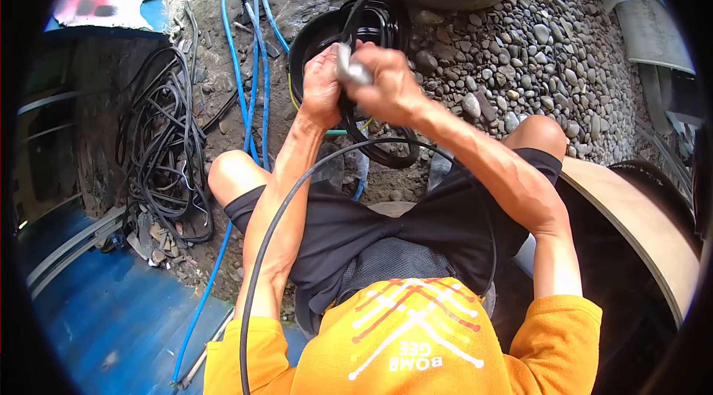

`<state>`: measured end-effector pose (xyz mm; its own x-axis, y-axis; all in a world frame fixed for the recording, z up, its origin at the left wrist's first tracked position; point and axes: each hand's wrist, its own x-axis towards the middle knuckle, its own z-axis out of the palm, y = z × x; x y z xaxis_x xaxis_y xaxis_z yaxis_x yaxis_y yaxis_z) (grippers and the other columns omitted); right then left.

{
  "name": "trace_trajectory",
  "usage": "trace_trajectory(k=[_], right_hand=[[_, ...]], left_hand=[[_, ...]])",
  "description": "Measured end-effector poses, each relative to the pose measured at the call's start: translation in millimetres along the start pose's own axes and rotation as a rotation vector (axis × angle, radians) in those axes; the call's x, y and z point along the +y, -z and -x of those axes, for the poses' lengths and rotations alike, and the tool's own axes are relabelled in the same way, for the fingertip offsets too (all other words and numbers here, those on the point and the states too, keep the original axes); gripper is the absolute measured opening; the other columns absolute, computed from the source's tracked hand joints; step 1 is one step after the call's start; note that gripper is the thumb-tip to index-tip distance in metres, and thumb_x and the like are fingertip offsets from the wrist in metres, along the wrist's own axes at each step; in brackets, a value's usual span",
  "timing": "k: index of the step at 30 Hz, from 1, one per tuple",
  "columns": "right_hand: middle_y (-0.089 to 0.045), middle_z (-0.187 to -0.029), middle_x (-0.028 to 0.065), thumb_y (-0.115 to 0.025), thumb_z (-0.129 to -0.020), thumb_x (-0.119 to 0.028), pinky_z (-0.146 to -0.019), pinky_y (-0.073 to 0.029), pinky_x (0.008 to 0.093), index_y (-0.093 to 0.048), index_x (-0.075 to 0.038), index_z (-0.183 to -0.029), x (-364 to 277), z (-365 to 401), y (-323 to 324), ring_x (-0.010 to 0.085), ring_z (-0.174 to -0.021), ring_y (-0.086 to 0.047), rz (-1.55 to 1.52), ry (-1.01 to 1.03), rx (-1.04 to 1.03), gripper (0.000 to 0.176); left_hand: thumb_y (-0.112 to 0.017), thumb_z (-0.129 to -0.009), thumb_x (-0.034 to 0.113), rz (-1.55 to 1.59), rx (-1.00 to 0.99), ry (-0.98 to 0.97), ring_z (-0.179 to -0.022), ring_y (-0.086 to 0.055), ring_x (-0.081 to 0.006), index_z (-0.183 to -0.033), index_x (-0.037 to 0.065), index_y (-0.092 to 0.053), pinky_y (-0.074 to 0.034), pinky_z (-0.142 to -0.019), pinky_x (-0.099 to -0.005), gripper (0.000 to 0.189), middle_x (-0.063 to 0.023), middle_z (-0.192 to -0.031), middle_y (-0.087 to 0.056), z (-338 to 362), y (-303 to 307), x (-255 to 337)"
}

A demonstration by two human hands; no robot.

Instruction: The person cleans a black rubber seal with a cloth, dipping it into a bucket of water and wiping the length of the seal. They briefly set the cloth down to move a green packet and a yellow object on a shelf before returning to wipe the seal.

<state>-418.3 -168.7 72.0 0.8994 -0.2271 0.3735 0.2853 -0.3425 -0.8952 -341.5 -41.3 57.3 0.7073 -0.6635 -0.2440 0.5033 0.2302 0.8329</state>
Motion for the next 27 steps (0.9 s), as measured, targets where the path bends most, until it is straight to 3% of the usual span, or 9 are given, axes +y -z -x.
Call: trace_trajectory(k=[2, 5, 9, 12, 15, 18, 19, 23, 27], right_hand=[[-0.063, -0.066, 0.0172, -0.068, -0.068, -0.006, -0.063, -0.051, 0.0430, -0.065, -0.001, -0.077, -21, 25, -2, 0.0352, -0.063, -0.063, -0.211, -0.219, -0.202, 0.011], [-0.063, -0.069, 0.0182, -0.070, -0.067, -0.006, -0.061, -0.050, 0.0452, -0.064, -0.001, -0.076, -48, 59, -15, 0.0386, -0.066, -0.064, -0.123, -0.140, -0.315, 0.012], [-0.064, -0.078, 0.0194, -0.070, -0.066, -0.006, -0.062, -0.050, 0.0471, -0.063, -0.003, -0.084, -45, 43, -18, 0.0408, -0.073, -0.065, 0.011, -0.071, 0.022, 0.019], [-0.064, -0.079, 0.0195, -0.072, -0.072, -0.008, -0.065, -0.053, 0.0442, -0.064, 0.001, -0.083, -27, 10, -3, 0.0390, -0.073, -0.066, -0.053, -0.141, 0.234, 0.017], [-0.066, -0.080, 0.0215, -0.074, -0.073, -0.009, -0.065, -0.053, 0.0422, -0.066, 0.002, -0.085, -37, 6, 8, 0.0394, -0.073, -0.066, -0.056, -0.243, 0.223, 0.018], [-0.065, -0.078, 0.0217, -0.075, -0.071, -0.008, -0.064, -0.052, 0.0428, -0.065, 0.002, -0.084, -30, 12, -7, 0.0405, -0.074, -0.066, -0.043, -0.007, 0.233, 0.019], [-0.065, -0.077, 0.0212, -0.077, -0.070, -0.009, -0.065, -0.052, 0.0446, -0.065, 0.001, -0.082, -35, 18, -6, 0.0414, -0.076, -0.067, -0.077, -0.158, 0.126, 0.020], [-0.066, -0.076, 0.0207, -0.079, -0.070, -0.014, -0.070, -0.054, 0.0479, -0.065, 0.000, -0.085, -31, 26, -6, 0.0430, -0.078, -0.067, 0.092, -0.155, -0.025, 0.025], [-0.069, -0.080, 0.0214, -0.079, -0.071, -0.018, -0.075, -0.055, 0.0444, -0.067, 0.003, -0.088, -40, 22, -5, 0.0408, -0.080, -0.069, -0.030, -0.291, 0.211, 0.030]], left_hand=[[-0.042, -0.108, 0.027, 0.260, 0.039, 0.054, -0.118, -0.062, -0.0403, -0.118, -0.008, -0.055, -0.047, -0.108, -0.0538, 0.039, -0.0245, -0.116, -0.067, 2, -3, 6], [-0.039, -0.108, 0.028, 0.298, -0.074, 0.035, -0.116, -0.063, -0.0402, -0.119, -0.007, -0.052, -0.047, -0.107, -0.0575, 0.039, -0.0239, -0.109, -0.068, 4, 3, 8], [-0.050, -0.105, 0.033, 0.309, 0.044, 0.120, -0.106, -0.067, -0.0395, -0.118, -0.006, -0.055, -0.054, -0.098, -0.0558, 0.042, -0.0208, -0.104, -0.068, 10, -9, 6], [-0.051, -0.105, 0.034, 0.312, 0.051, 0.008, -0.102, -0.069, -0.0272, -0.118, -0.004, -0.058, -0.057, -0.092, -0.0428, 0.040, -0.0166, -0.110, -0.068, 23, -15, 6], [-0.047, -0.106, 0.033, 0.269, 0.027, 0.034, -0.100, -0.069, -0.0238, -0.119, -0.005, -0.059, -0.055, -0.094, -0.0375, 0.041, -0.0161, -0.111, -0.068, 24, -14, 13], [-0.044, -0.107, 0.033, 0.187, 0.050, -0.006, -0.103, -0.068, -0.0267, -0.119, -0.007, -0.057, -0.054, -0.096, -0.0398, 0.043, -0.0212, -0.114, -0.068, 27, -20, 12], [-0.043, -0.108, 0.033, 0.158, 0.052, -0.021, -0.103, -0.068, -0.0276, -0.119, -0.007, -0.056, -0.054, -0.096, -0.0404, 0.044, -0.0227, -0.115, -0.068, 29, -24, 14], [-0.033, -0.110, 0.030, 0.064, 0.026, 0.029, -0.118, -0.062, -0.0331, -0.123, -0.007, -0.049, -0.047, -0.108, -0.0432, 0.043, -0.0290, -0.125, -0.062, 33, -19, 10], [-0.036, -0.109, 0.031, 0.093, 0.058, -0.037, -0.119, -0.062, -0.0343, -0.123, -0.007, -0.049, -0.046, -0.108, -0.0446, 0.043, -0.0280, -0.122, -0.064, 28, -31, 20]])
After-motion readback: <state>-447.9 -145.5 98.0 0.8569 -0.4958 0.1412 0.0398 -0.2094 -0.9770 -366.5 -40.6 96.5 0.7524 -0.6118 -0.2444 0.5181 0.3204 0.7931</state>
